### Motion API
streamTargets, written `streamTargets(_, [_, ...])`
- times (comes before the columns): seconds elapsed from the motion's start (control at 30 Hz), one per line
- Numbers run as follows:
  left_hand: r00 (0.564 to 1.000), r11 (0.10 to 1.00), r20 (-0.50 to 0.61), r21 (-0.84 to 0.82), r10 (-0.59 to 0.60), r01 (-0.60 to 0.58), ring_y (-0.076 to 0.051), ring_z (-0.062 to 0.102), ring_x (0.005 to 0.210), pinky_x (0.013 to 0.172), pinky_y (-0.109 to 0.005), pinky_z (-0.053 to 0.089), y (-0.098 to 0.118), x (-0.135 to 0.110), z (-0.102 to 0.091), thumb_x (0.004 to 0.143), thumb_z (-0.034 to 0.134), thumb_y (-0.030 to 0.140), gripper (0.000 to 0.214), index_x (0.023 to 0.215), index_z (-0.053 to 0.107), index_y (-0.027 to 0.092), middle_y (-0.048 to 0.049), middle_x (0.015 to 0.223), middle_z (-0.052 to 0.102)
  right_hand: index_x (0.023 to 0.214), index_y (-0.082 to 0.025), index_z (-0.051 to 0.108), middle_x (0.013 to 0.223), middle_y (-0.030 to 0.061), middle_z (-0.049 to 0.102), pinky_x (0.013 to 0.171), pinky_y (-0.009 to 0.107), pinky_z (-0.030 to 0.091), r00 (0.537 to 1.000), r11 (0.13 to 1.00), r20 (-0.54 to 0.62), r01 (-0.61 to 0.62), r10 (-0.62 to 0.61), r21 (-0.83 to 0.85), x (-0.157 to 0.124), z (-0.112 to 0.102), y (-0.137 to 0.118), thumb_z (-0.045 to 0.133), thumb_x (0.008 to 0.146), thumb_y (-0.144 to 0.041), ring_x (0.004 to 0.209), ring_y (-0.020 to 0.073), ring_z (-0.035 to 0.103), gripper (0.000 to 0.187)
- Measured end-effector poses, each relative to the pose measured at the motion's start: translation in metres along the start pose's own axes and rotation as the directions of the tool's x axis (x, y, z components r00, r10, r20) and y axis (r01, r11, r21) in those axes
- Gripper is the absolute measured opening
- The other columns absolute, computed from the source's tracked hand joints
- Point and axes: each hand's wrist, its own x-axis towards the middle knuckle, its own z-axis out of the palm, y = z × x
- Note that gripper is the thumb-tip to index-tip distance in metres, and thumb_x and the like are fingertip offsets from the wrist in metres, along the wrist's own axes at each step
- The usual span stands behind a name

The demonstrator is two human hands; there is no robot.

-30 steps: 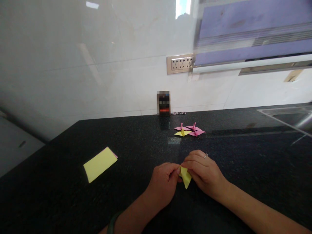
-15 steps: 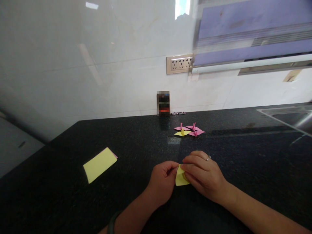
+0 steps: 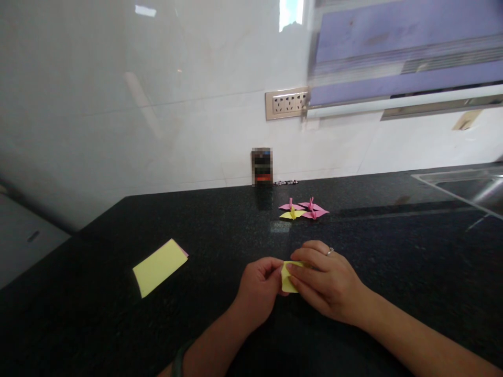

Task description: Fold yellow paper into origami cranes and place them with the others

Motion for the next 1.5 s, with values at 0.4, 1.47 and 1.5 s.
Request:
streamTargets(0.4, [0.912,0.782,-0.103,0.558,0.397,-0.278,-0.015,0.055,0.068,0.064,-0.025,0.042,0.007,-0.008,-0.001,0.075,0.047,0.023,0.018,0.084,0.062,0.019,-0.004,0.076,0.062,0.059,-0.019,0.062,0.096,0.0074,0.056,0.084,0.042,0.038,0.812,0.708,0.029,-0.525,0.583,0.473,0.006,0.006,-0.007,0.048,0.078,-0.027,0.106,0.0243,0.044,0.025])
streamTargets(1.47, [0.976,0.974,0.139,-0.134,-0.166,0.184,-0.014,0.058,0.065,0.056,-0.024,0.046,0.006,0.001,0.005,0.074,0.05,0.036,0.04,0.108,0.051,0.014,-0.0064,0.08,0.061,0.066,-0.017,0.059,0.09,0.0042,0.054,0.08,0.033,0.044,0.896,0.694,0.221,-0.438,0.384,0.572,0.004,0.013,-0.002,0.046,0.08,-0.016,0.088,0.0165,0.053,0.019])
streamTargets(1.5, [0.974,0.971,0.145,-0.139,-0.172,0.192,-0.013,0.058,0.064,0.055,-0.024,0.046,0.005,0.001,0.004,0.074,0.05,0.036,0.037,0.103,0.053,0.013,-0.006,0.077,0.061,0.067,-0.018,0.06,0.091,0.0047,0.054,0.081,0.034,0.043,0.898,0.705,0.228,-0.438,0.377,0.558,0.004,0.013,-0.003,0.045,0.08,-0.017,0.09,0.0169,0.052,0.02])
